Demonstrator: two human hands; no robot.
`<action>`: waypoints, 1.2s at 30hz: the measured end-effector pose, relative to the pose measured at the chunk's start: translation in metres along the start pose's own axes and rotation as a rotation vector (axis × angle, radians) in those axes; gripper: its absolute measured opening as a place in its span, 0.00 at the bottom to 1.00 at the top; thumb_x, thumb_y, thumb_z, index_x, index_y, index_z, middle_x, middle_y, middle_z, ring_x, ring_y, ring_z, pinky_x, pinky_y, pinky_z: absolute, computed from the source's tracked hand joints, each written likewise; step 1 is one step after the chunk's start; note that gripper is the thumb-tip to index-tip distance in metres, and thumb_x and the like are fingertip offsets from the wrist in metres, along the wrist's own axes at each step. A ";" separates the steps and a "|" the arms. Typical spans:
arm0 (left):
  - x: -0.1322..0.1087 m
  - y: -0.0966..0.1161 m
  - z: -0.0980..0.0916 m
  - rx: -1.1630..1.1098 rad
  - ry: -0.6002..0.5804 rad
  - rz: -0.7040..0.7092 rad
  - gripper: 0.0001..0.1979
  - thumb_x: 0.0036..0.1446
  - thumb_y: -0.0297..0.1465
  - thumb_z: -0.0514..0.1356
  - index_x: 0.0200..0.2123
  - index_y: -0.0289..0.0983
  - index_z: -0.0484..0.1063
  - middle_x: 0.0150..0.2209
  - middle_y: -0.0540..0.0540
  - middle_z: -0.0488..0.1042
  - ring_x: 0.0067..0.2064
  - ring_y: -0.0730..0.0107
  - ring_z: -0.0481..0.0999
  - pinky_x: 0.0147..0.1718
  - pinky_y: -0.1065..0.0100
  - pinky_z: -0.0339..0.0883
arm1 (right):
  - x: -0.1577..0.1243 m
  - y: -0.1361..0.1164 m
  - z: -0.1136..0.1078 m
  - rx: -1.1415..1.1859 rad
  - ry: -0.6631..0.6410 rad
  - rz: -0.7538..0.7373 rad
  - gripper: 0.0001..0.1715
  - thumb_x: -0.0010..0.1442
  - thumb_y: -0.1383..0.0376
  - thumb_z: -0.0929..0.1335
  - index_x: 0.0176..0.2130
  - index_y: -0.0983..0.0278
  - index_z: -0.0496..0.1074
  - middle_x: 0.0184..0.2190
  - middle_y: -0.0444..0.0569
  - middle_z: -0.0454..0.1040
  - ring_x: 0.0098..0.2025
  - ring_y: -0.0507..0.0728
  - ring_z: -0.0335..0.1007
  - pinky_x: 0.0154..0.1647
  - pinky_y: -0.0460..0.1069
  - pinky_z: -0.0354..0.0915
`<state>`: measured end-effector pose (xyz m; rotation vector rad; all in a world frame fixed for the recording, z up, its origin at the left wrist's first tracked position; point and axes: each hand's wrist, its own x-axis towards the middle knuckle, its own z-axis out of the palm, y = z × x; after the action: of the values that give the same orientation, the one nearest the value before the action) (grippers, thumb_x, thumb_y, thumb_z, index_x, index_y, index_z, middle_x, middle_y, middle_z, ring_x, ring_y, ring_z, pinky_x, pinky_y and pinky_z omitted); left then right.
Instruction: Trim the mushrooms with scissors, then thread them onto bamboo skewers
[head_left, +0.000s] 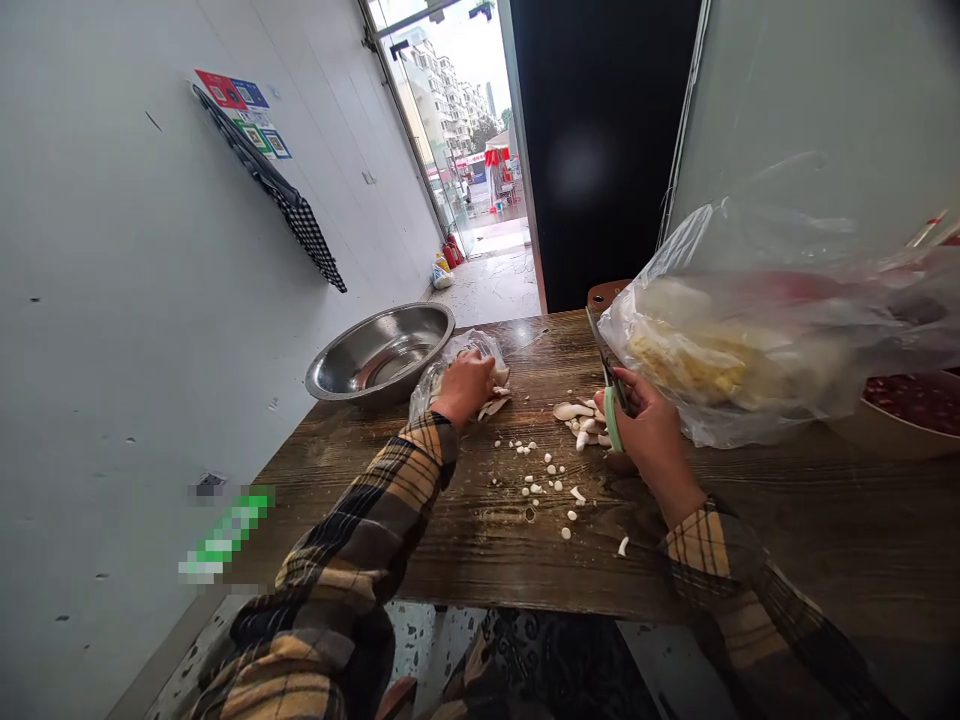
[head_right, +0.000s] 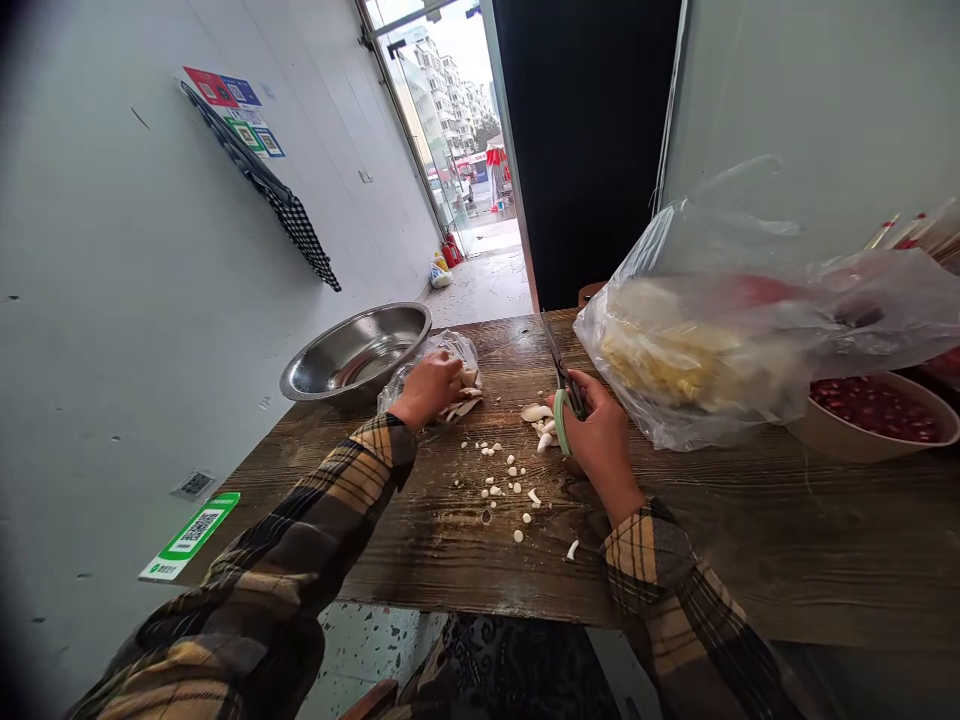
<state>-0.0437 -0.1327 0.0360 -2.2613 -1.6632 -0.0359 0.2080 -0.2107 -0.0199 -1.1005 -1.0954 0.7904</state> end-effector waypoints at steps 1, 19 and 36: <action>0.004 -0.006 0.000 0.011 0.017 -0.037 0.13 0.58 0.27 0.52 0.42 0.33 0.73 0.44 0.34 0.70 0.49 0.53 0.69 0.45 0.58 0.64 | 0.000 0.000 0.000 -0.002 0.003 0.000 0.35 0.47 0.52 0.74 0.50 0.66 0.71 0.41 0.56 0.80 0.41 0.61 0.77 0.43 0.56 0.71; 0.026 0.053 0.043 -0.468 -0.150 0.199 0.26 0.62 0.37 0.53 0.59 0.30 0.61 0.63 0.32 0.60 0.64 0.58 0.60 0.61 0.60 0.55 | 0.022 0.009 -0.042 -0.005 0.182 -0.025 0.32 0.46 0.57 0.75 0.50 0.64 0.72 0.42 0.52 0.78 0.42 0.59 0.76 0.49 0.57 0.70; 0.077 0.065 0.062 -0.540 -0.205 0.393 0.20 0.62 0.32 0.51 0.56 0.35 0.67 0.63 0.38 0.62 0.62 0.64 0.64 0.60 0.62 0.59 | 0.031 0.016 -0.076 -0.006 0.158 0.152 0.33 0.42 0.58 0.78 0.48 0.60 0.73 0.32 0.47 0.79 0.36 0.58 0.76 0.42 0.56 0.73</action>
<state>0.0304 -0.0616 -0.0223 -3.0573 -1.3853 -0.1848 0.2901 -0.1994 -0.0315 -1.2404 -0.8898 0.8050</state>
